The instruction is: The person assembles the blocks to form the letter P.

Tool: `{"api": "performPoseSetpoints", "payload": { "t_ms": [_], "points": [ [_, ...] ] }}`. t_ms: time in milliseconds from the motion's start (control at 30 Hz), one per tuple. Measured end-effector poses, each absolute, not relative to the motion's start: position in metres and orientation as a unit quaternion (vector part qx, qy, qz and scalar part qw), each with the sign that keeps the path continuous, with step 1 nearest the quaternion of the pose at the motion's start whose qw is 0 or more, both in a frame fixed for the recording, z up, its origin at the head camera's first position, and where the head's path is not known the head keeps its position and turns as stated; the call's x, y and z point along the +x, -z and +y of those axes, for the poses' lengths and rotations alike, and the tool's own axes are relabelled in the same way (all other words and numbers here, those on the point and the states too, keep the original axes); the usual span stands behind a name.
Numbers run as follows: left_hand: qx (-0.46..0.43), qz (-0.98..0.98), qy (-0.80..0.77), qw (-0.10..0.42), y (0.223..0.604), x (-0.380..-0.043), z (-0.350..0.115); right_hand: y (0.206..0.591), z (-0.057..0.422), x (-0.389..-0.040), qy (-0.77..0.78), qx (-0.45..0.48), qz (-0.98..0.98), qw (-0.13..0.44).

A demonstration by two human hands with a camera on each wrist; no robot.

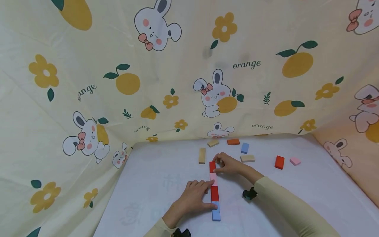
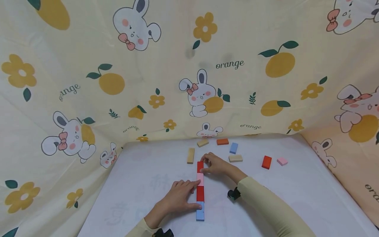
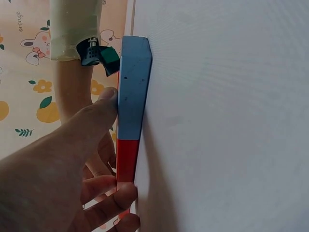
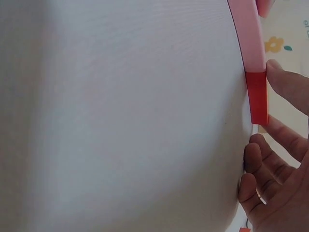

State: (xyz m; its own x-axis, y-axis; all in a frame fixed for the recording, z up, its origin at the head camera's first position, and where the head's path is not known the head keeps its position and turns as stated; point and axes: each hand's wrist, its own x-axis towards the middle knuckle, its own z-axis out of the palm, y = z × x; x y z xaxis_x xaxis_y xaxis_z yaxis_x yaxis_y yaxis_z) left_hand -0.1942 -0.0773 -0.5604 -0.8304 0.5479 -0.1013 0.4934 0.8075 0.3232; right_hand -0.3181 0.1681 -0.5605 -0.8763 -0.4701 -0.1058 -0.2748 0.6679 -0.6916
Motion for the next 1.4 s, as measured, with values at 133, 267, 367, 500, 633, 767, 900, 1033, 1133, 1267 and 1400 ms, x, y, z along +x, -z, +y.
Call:
{"api": "performPoseSetpoints", "payload": {
  "t_ms": [133,267,367,500,633,767,900,1033,1133,1267,1400],
  "points": [
    [0.271,0.947,-0.140,0.098,0.562,-0.195,-0.077,0.562,0.169,-0.318,0.353,-0.206,0.902,0.137],
    [0.270,0.948,-0.139,0.099,0.564,-0.195,-0.077,0.563,0.169,-0.319,0.354,-0.206,0.902,0.138],
    [0.271,0.948,-0.138,0.099,0.565,-0.195,-0.077,0.563,0.169,-0.321,0.354,-0.208,0.902,0.137],
    [0.272,0.947,-0.141,0.100,0.564,-0.195,-0.078,0.563,0.167,-0.325,0.357,-0.207,0.902,0.125],
    [0.273,0.946,-0.142,0.105,0.563,-0.195,-0.078,0.562,0.162,-0.332,0.359,-0.204,0.905,0.107],
    [0.272,0.946,-0.141,0.104,0.561,-0.194,-0.077,0.560,0.153,-0.340,0.365,-0.201,0.904,0.096],
    [0.273,0.946,-0.143,0.104,0.560,-0.194,-0.078,0.560,0.145,-0.348,0.368,-0.192,0.904,0.101],
    [0.273,0.945,-0.143,0.106,0.561,-0.194,-0.077,0.560,0.140,-0.355,0.355,-0.182,0.909,0.119],
    [0.271,0.945,-0.145,0.107,0.562,-0.194,-0.077,0.558,0.137,-0.358,0.344,-0.179,0.913,0.130],
    [0.270,0.946,-0.147,0.107,0.561,-0.194,-0.077,0.552,0.132,-0.360,0.339,-0.178,0.914,0.137],
    [0.272,0.945,-0.148,0.104,0.560,-0.193,-0.077,0.551,0.128,-0.363,0.314,-0.166,0.924,0.144]
  ]
}}
